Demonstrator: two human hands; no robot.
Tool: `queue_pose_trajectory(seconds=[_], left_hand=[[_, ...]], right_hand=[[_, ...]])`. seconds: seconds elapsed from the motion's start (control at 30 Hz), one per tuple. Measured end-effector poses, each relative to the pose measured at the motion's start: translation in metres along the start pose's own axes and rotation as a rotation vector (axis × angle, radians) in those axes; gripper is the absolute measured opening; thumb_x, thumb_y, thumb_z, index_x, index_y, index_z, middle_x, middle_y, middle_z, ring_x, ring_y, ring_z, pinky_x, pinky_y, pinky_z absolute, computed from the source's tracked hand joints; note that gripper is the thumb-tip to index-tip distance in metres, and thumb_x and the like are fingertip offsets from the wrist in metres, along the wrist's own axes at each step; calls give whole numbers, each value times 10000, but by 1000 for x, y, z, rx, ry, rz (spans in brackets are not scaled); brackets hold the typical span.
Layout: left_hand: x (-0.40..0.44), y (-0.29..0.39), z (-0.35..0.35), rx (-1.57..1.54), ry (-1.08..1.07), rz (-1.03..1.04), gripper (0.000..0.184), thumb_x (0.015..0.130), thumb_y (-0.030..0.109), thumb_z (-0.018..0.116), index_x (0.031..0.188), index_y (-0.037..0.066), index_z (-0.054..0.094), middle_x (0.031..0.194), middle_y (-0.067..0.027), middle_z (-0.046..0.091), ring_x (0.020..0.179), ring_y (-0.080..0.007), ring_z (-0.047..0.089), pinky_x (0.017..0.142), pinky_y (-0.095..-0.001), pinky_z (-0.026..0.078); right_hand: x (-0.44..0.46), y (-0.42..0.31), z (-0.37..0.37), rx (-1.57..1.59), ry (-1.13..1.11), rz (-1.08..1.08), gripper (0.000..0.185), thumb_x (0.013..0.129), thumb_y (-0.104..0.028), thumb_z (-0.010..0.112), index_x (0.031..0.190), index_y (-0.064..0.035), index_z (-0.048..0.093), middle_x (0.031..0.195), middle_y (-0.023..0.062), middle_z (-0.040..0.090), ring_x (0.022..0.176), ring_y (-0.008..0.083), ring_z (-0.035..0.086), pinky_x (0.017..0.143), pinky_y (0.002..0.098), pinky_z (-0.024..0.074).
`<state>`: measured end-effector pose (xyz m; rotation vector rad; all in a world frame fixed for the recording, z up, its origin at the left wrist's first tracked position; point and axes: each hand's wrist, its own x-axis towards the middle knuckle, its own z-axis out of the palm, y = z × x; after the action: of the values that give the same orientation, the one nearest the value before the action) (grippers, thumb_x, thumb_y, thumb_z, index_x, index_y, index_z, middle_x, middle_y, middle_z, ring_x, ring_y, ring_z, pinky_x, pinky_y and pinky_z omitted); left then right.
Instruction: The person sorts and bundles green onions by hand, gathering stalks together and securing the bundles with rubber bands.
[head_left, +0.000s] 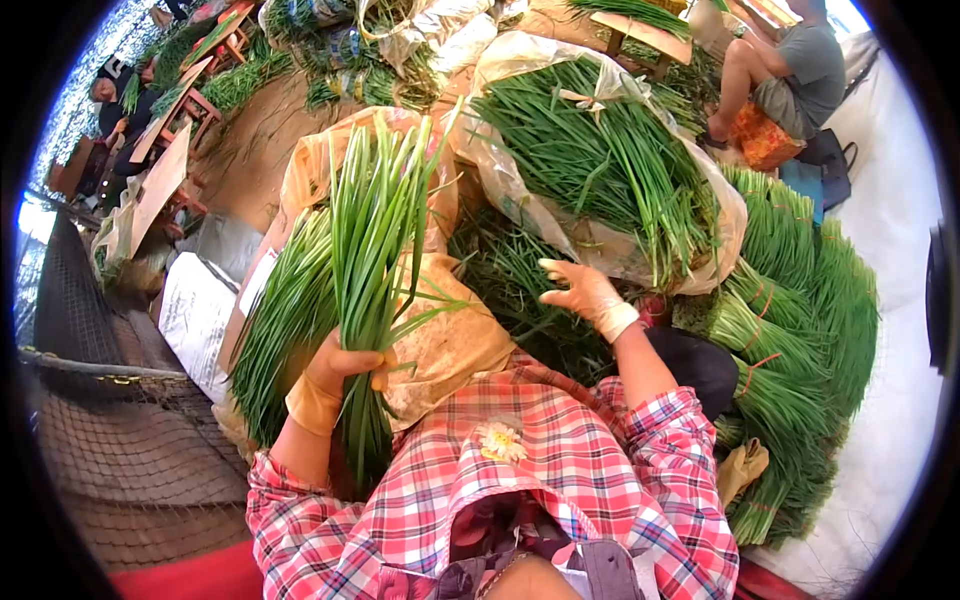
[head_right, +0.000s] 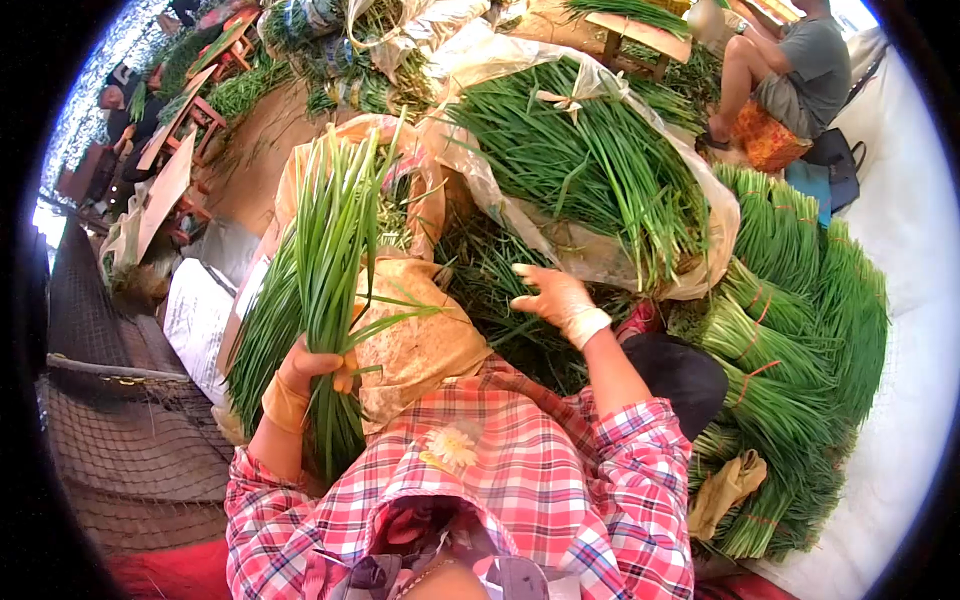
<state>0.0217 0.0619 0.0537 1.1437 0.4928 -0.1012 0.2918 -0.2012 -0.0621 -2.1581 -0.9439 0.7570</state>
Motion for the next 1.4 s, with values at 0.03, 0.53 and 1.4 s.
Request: queue_pose_trajectory(seconds=[0.03,0.53,1.4], left_hand=[[1,1,2,-10,-8,-7,781,600,84,630,1316,-59,352,725,-141,605,472,-205,543,472,-329,486],[-22,4,-5,91,123,-6,442,607,-31,656,1032,-58,536,727,-141,624,504,-224,582,469,-307,482],[21,-53,26,515,82,307,739,575,56,787,1245,31,476,1017,-61,608,916,-129,567,819,-280,463]], right_hand=[[5,-4,19,38,5,-131,734,690,-272,771,1317,-103,429,1233,140,544,1067,215,562,894,326,447],[44,-23,6,-22,446,-284,235,872,-277,525,907,-53,588,789,153,610,753,339,583,651,417,450],[37,-89,6,1513,-44,-81,546,935,-435,418,1333,-65,359,1270,120,491,1107,229,518,911,424,438]])
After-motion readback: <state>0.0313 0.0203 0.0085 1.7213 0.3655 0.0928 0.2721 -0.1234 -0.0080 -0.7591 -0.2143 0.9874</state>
